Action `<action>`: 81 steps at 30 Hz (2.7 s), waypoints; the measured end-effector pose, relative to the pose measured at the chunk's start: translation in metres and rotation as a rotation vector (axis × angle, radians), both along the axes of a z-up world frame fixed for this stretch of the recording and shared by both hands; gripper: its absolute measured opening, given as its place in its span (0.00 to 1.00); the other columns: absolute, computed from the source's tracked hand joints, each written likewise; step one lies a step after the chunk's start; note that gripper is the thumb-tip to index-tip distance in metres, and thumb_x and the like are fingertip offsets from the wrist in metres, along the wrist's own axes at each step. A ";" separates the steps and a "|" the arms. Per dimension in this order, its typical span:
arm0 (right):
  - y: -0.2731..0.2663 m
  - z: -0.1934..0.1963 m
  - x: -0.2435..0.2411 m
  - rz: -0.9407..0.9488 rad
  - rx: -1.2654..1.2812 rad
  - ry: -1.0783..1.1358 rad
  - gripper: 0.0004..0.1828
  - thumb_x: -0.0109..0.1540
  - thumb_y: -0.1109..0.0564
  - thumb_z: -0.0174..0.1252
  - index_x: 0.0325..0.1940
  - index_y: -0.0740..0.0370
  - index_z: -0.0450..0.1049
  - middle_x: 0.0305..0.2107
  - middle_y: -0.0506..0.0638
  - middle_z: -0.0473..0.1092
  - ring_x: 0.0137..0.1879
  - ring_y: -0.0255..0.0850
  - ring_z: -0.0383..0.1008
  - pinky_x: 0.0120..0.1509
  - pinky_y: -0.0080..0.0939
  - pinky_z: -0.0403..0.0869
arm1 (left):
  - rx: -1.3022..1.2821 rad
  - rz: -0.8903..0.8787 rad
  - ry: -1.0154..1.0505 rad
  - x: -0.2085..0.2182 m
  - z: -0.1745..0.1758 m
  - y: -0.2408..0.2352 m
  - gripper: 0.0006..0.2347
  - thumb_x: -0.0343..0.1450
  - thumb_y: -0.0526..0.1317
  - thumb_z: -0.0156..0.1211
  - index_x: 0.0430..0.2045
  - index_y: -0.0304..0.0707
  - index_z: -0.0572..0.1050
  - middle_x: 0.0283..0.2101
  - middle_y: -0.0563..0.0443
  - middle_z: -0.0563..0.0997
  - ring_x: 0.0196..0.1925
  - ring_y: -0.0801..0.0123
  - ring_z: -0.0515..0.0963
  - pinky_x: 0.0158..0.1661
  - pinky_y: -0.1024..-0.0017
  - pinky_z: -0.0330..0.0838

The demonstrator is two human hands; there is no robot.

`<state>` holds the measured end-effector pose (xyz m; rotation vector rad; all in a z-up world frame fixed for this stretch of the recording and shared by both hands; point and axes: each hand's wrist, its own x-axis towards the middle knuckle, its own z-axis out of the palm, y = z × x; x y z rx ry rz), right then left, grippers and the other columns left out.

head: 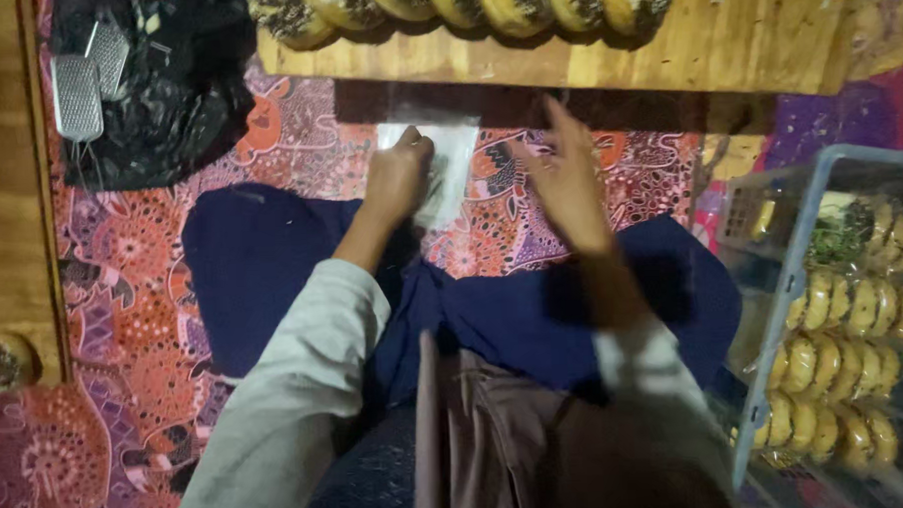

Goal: The person sits on a patterned mat and repeatedly picks doughnuts from a wooden board, places each into a clear plastic bag, and sets the bagged doughnuts into a grey plastic crate. The doughnuts are topped with dark and white sprinkles.

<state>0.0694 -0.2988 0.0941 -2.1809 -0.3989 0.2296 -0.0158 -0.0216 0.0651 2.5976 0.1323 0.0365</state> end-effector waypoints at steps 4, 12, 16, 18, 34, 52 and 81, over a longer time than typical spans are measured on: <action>0.109 0.017 -0.007 0.177 -0.213 0.248 0.14 0.64 0.51 0.67 0.50 0.60 0.82 0.40 0.60 0.80 0.44 0.46 0.82 0.50 0.44 0.77 | -0.173 0.039 -0.360 -0.024 0.084 -0.009 0.14 0.66 0.35 0.64 0.45 0.37 0.74 0.49 0.37 0.78 0.41 0.38 0.81 0.38 0.55 0.77; 0.131 0.178 -0.055 0.223 0.087 -0.520 0.19 0.57 0.61 0.64 0.51 0.72 0.76 0.45 0.66 0.75 0.49 0.58 0.77 0.53 0.49 0.75 | -0.608 0.507 -0.346 -0.021 0.137 0.012 0.25 0.70 0.28 0.57 0.64 0.36 0.66 0.40 0.46 0.85 0.33 0.60 0.86 0.37 0.69 0.80; 0.127 0.205 -0.081 0.203 -0.008 -0.199 0.14 0.71 0.62 0.58 0.61 0.57 0.76 0.56 0.55 0.76 0.63 0.47 0.81 0.66 0.41 0.78 | -0.558 0.318 -0.563 -0.033 0.154 -0.011 0.18 0.74 0.28 0.60 0.58 0.41 0.67 0.46 0.44 0.85 0.42 0.62 0.88 0.43 0.71 0.81; 0.117 0.193 -0.088 0.247 -0.015 -0.235 0.27 0.69 0.64 0.53 0.73 0.63 0.62 0.65 0.61 0.67 0.71 0.55 0.70 0.74 0.48 0.72 | -0.463 0.028 -0.740 -0.052 0.164 -0.033 0.21 0.68 0.25 0.60 0.55 0.47 0.68 0.46 0.38 0.83 0.48 0.56 0.85 0.48 0.70 0.80; 0.045 0.070 0.064 -0.602 1.049 0.373 0.35 0.72 0.42 0.49 0.72 0.73 0.53 0.60 0.72 0.65 0.62 0.57 0.71 0.66 0.53 0.73 | -2.450 0.404 -0.405 0.020 0.141 0.002 0.09 0.70 0.38 0.63 0.42 0.37 0.75 0.46 0.46 0.78 0.53 0.50 0.79 0.66 0.36 0.64; -0.012 0.077 0.153 -0.539 0.059 -0.381 0.56 0.53 0.49 0.81 0.74 0.67 0.52 0.65 0.65 0.64 0.71 0.54 0.66 0.77 0.48 0.64 | -2.716 0.580 -0.160 0.029 0.131 0.003 0.32 0.69 0.57 0.61 0.60 0.32 0.61 0.57 0.32 0.69 0.61 0.40 0.71 0.67 0.37 0.60; 0.141 0.152 -0.107 0.031 0.205 -0.437 0.34 0.61 0.58 0.66 0.70 0.68 0.66 0.62 0.62 0.69 0.68 0.51 0.71 0.71 0.48 0.70 | -0.269 0.011 -0.585 -0.122 0.193 -0.037 0.08 0.70 0.36 0.70 0.40 0.41 0.78 0.46 0.49 0.79 0.56 0.53 0.78 0.61 0.64 0.65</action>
